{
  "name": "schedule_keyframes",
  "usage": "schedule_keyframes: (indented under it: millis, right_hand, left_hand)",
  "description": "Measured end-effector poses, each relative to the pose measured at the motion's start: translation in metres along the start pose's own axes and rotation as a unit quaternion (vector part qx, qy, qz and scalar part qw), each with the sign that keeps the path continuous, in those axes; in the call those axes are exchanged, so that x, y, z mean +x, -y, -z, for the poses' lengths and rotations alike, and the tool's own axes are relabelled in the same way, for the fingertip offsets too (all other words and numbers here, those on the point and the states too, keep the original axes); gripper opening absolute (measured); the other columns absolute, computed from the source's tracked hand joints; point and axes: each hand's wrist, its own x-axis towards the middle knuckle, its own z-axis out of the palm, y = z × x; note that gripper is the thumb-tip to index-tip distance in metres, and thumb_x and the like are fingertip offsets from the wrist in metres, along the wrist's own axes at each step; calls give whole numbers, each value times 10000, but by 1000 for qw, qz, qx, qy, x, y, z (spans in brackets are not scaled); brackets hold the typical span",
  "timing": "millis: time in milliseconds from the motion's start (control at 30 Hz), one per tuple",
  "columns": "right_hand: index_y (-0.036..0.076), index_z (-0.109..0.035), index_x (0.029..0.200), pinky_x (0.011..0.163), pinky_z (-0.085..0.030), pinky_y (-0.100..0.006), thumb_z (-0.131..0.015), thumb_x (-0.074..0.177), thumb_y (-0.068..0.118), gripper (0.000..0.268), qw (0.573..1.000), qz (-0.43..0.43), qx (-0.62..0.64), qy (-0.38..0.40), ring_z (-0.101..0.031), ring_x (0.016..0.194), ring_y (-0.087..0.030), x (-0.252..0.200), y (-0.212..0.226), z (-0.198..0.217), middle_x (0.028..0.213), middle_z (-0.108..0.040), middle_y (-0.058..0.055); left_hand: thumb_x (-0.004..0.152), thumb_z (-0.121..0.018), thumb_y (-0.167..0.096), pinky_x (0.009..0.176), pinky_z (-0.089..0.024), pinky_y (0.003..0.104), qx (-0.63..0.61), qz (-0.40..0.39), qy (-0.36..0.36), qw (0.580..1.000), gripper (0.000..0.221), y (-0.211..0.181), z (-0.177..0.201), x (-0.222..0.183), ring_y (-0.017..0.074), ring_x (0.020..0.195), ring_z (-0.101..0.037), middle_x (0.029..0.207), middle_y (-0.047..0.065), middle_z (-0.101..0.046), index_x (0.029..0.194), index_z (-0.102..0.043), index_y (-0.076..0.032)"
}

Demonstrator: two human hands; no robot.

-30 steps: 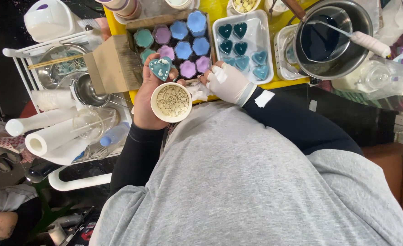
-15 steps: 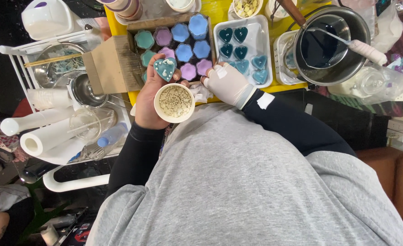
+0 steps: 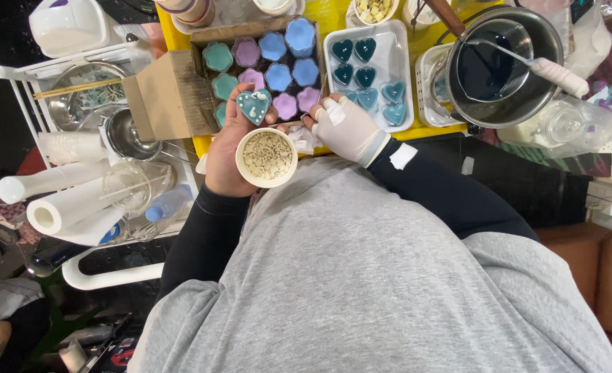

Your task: Decorating small wax heart shapes with seeds or dried flower bits using forceps.

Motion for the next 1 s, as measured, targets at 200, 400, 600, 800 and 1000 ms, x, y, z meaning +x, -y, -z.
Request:
schedule_keyframes:
  millis: [200, 400, 600, 800, 1000]
  right_hand:
    - [113, -750, 1062, 882, -477, -367, -658, 872, 174, 220, 999, 6, 29, -27, -611, 965, -241, -1, -2, 3, 965, -622, -31]
    - [100, -732, 1106, 960, -478, -375, -655, 875, 150, 249, 997, -22, 47, -57, -609, 1043, -252, -7, 0, 7, 1053, -620, -44]
    - [119, -724, 1087, 974, -479, -392, -648, 864, 152, 238, 995, -19, 63, -69, -613, 1049, -248, -11, -4, 2, 1050, -626, -36]
    - [108, -729, 1146, 982, -477, -382, -645, 888, 129, 272, 996, -14, 70, -61, -613, 1064, -247, -14, -2, 3, 1108, -648, -42]
    - [99, -717, 1139, 1033, -475, -398, -654, 911, 146, 241, 994, 6, 66, -85, -622, 1154, -247, -15, -3, -3, 1168, -661, -49]
  left_hand:
    - [1116, -514, -351, 885, -562, 374, 6, 4, 7, 1000, 351, -1, -4, -2, 252, 960, -597, 1049, 92, -564, 1424, -433, -203]
    - [1162, -507, -327, 916, -572, 372, -16, -9, -4, 1000, 353, 5, 12, 0, 214, 943, -579, 1039, 95, -556, 1473, -424, -182]
    - [1111, -497, -340, 876, -578, 392, 14, 25, 2, 1000, 349, 0, -4, 2, 280, 982, -625, 1062, 96, -584, 1431, -431, -217]
    - [1171, -479, -294, 957, -580, 384, -19, 15, 5, 1000, 333, 5, 4, 5, 195, 969, -597, 1071, 92, -561, 1477, -429, -173]
    - [1122, -470, -340, 897, -578, 370, 21, 28, 21, 999, 323, 2, -11, 7, 226, 967, -619, 1068, 86, -579, 1411, -437, -200]
